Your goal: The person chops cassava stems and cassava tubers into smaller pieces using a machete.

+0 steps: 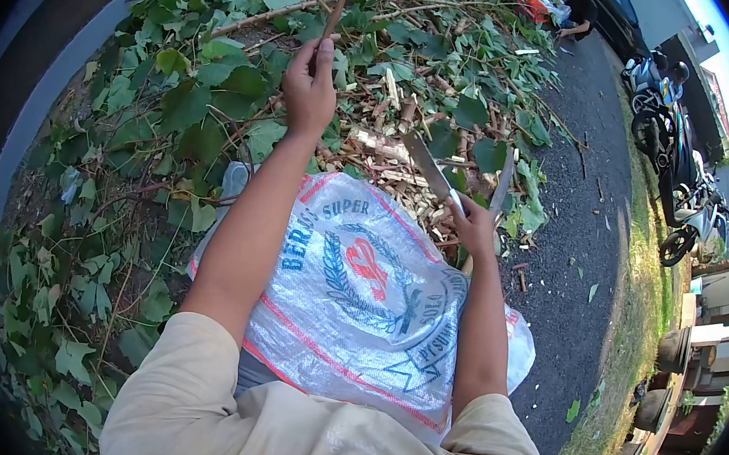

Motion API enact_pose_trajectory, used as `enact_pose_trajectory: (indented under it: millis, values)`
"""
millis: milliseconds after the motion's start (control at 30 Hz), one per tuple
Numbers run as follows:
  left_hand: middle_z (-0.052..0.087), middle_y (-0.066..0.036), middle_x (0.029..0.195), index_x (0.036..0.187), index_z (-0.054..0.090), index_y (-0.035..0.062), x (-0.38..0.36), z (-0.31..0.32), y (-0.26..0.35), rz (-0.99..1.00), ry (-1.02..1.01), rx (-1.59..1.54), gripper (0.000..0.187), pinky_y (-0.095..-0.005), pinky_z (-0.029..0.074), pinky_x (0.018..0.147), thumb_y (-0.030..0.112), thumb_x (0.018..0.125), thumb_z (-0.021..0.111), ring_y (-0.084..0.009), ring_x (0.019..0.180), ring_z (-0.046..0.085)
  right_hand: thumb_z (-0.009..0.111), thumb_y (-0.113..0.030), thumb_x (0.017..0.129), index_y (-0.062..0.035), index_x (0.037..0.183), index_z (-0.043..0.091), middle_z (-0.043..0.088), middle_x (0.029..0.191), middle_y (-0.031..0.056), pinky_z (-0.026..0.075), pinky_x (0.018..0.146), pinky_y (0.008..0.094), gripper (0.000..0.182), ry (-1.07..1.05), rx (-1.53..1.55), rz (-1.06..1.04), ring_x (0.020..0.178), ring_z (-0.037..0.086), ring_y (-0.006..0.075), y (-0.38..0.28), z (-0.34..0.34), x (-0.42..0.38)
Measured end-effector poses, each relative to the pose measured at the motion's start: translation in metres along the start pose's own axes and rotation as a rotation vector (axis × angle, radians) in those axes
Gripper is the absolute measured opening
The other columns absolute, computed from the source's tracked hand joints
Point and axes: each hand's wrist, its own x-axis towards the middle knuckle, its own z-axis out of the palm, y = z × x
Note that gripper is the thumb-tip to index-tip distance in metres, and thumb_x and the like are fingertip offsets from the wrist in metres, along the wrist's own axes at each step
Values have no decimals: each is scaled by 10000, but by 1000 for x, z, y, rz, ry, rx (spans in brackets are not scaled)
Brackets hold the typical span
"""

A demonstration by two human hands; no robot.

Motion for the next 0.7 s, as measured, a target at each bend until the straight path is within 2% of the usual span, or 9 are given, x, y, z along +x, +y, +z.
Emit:
enact_pose_trajectory:
  millis: [100,267,333,367,400,467,500,600,700]
  values:
    - [515,44,668,1232,764,67,-3,-3,-1,18,-93,3,342,-296,307,539,339,1101,606,-60,599,404,654,-440,1041,-41,1301,718,756,957,227,545,784,431,480,-9,-211,-48,882,748,362,-8,18,8]
    - [605,-12,716,1233,755,40,-10,-3,7,122,-155,32,347,-297,375,563,328,1086,629,-84,623,489,647,-452,1043,-30,1300,720,762,962,232,545,809,445,498,401,-6,-24,904,743,392,39,20,24]
    - [662,-63,786,1217,761,29,-16,1,15,179,-264,16,346,-313,448,619,322,1080,638,-131,675,568,635,-442,1056,-11,1315,708,770,988,230,546,819,447,508,480,61,168,897,747,354,55,0,21]
    - [709,-120,865,1197,766,24,-18,5,15,260,-305,9,337,-354,505,681,314,1066,655,-209,739,657,612,-434,1077,-14,1224,750,753,877,172,534,704,384,466,564,102,115,740,705,258,56,-6,14]
    - [709,-120,865,1197,766,24,-21,9,17,268,-323,-6,337,-354,505,681,314,1066,655,-209,739,657,612,-434,1077,-14,1224,750,753,877,172,534,704,384,466,585,104,126,740,705,258,60,-11,11]
    - [746,-130,919,1187,772,37,-33,12,20,300,-571,198,321,-375,539,711,308,1051,668,-267,808,720,596,-423,1091,-45,1075,711,636,745,62,458,555,305,396,558,801,277,594,581,147,52,-23,-1]
    - [769,-133,995,1173,784,88,-42,14,15,280,-624,292,290,-432,566,772,315,1032,672,-333,907,743,581,-388,1103,-104,990,585,512,723,-3,365,476,254,306,580,969,329,539,482,92,38,-28,-13]
    - [763,-143,1084,1207,786,124,-61,16,-25,213,-939,738,324,-459,562,865,362,1028,660,-358,972,729,571,-353,1106,-107,1017,518,520,752,11,375,457,267,268,570,1137,321,551,492,96,54,-17,-24]
    - [772,-141,1093,1177,792,157,-74,26,-45,118,-929,728,314,-498,565,897,389,1011,663,-368,1010,730,575,-360,1099,-102,1102,523,525,795,40,377,472,271,264,480,1227,427,562,478,110,59,0,-32]
